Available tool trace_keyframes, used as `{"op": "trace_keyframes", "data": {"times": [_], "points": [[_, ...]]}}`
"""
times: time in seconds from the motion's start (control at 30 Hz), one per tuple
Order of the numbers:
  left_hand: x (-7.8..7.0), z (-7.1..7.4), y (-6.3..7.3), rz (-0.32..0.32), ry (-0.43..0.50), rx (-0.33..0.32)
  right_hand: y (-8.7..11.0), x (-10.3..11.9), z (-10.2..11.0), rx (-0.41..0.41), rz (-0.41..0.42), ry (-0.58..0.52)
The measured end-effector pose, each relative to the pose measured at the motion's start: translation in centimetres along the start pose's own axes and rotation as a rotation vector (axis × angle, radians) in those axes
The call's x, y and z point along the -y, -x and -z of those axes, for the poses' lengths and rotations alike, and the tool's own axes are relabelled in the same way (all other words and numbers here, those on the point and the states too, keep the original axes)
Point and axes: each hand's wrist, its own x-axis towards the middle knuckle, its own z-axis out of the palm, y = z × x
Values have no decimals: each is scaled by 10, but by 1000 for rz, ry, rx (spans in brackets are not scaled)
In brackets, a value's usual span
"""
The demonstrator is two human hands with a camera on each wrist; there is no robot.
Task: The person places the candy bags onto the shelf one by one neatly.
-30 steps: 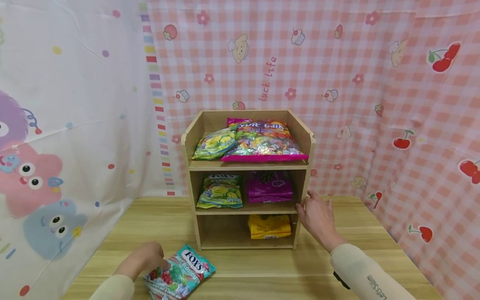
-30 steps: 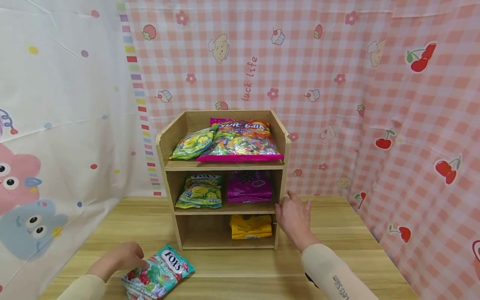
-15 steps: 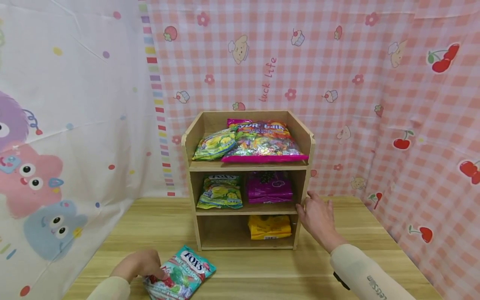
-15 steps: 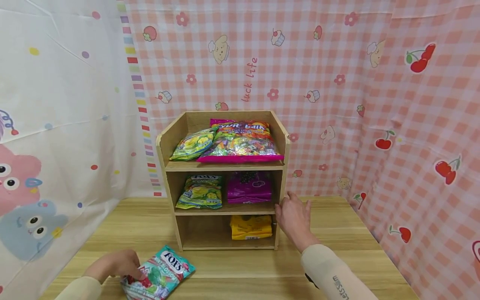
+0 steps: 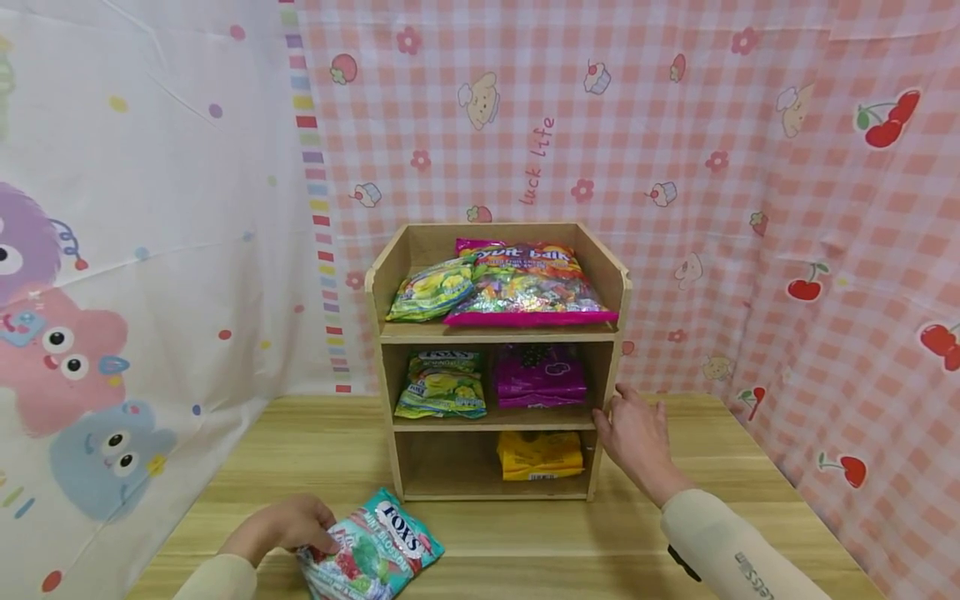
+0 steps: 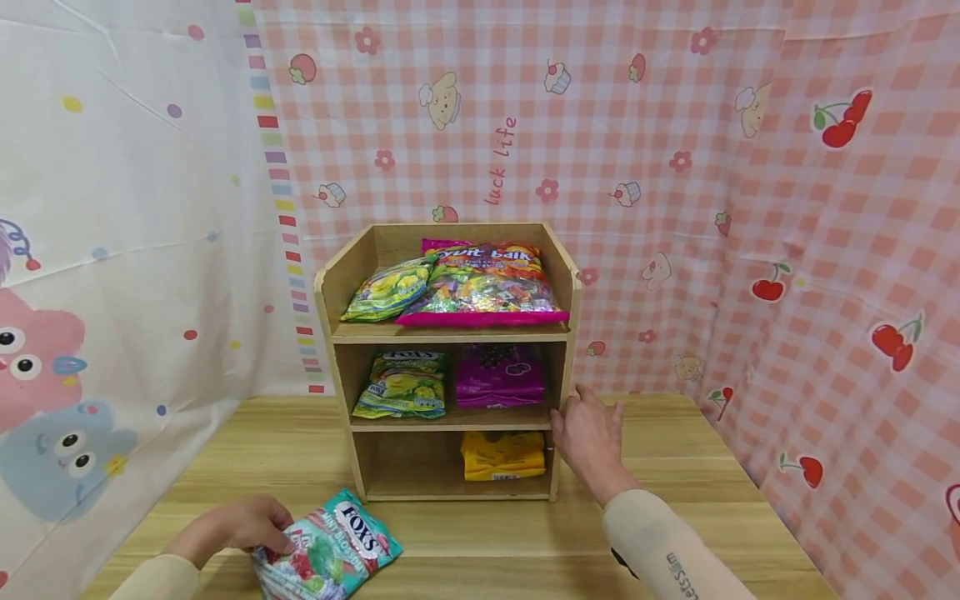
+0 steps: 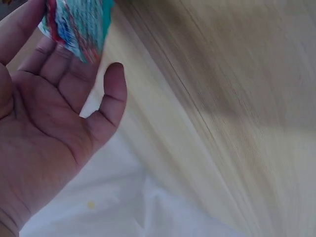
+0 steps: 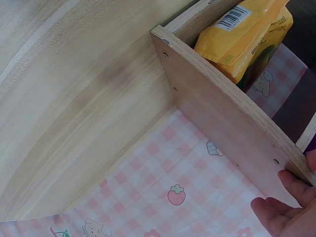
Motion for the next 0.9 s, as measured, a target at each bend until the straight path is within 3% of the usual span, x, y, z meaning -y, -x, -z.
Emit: {"op": "trace_keyframes", "data": {"times": [0.13,0.33,0.67,0.9], "points": [[-1,-1,-4,-42,113,72,0,0,0,4,-1,-1],[-6,-7,-12,-161,249,128,-1,-1,-1,5,-3,3],[-18,-20,-20,-221,380,119,-1,-1,-2,-8,3,-1],[-25,-30,-30,-238,458,74,0,-1,-1,9,-6,-2]]}}
